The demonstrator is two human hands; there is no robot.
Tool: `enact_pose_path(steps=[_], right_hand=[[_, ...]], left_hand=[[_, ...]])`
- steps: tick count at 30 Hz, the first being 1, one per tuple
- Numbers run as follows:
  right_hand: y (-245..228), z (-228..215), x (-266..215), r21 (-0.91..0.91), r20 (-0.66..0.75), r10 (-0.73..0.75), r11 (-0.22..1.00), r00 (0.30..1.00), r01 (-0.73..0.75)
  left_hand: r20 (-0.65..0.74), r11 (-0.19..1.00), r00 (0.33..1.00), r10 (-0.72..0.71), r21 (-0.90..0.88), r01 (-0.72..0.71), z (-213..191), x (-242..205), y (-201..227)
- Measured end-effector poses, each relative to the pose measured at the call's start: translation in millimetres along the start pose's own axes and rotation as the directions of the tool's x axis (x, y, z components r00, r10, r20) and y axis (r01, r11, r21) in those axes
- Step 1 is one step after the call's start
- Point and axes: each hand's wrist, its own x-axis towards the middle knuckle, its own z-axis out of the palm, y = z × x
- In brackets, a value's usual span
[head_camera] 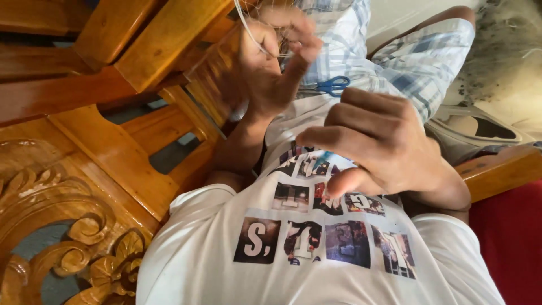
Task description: The person is using a blue netting shuttle to repair or weave a white fishing net, carefully threading the line through the mesh.
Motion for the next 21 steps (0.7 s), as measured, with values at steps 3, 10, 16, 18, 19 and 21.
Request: enact_pose_path(steps=[3, 10, 16, 18, 19, 21], right_hand=[[15, -4, 1, 0.001, 0.011, 0.002, 1.000, 1.000, -0.002], [40, -3, 16, -0.552, -0.271, 0.054, 0.809, 0.961, -0.201], [48, 5, 24, -0.232, -0.357, 0.085, 0.957, 0.930, -0.176], [49, 8, 25, -0.136, -0.389, 0.102, 0.977, 0.916, -0.167], [47, 9, 25, -0.114, -0.398, 0.134, 0.974, 0.907, -0.194], [48, 13, 29, -0.094, -0.406, 0.159, 0.972, 0.900, -0.214]], left_hand=[[-0.001, 0.992, 0.994, -0.106, -0.075, 0.106, 3, 3, 13], [-0.024, 0.979, 0.994, -0.111, -0.175, 0.105, 8, 11, 15], [-0.041, 0.963, 0.973, -0.226, -0.161, 0.217, 4, 14, 25], [-0.062, 0.935, 0.940, -0.337, -0.136, 0.326, 2, 15, 27], [-0.050, 0.942, 0.946, -0.321, -0.119, 0.314, 2, 15, 24], [-0.041, 0.951, 0.953, -0.299, -0.101, 0.294, 0, 16, 19]])
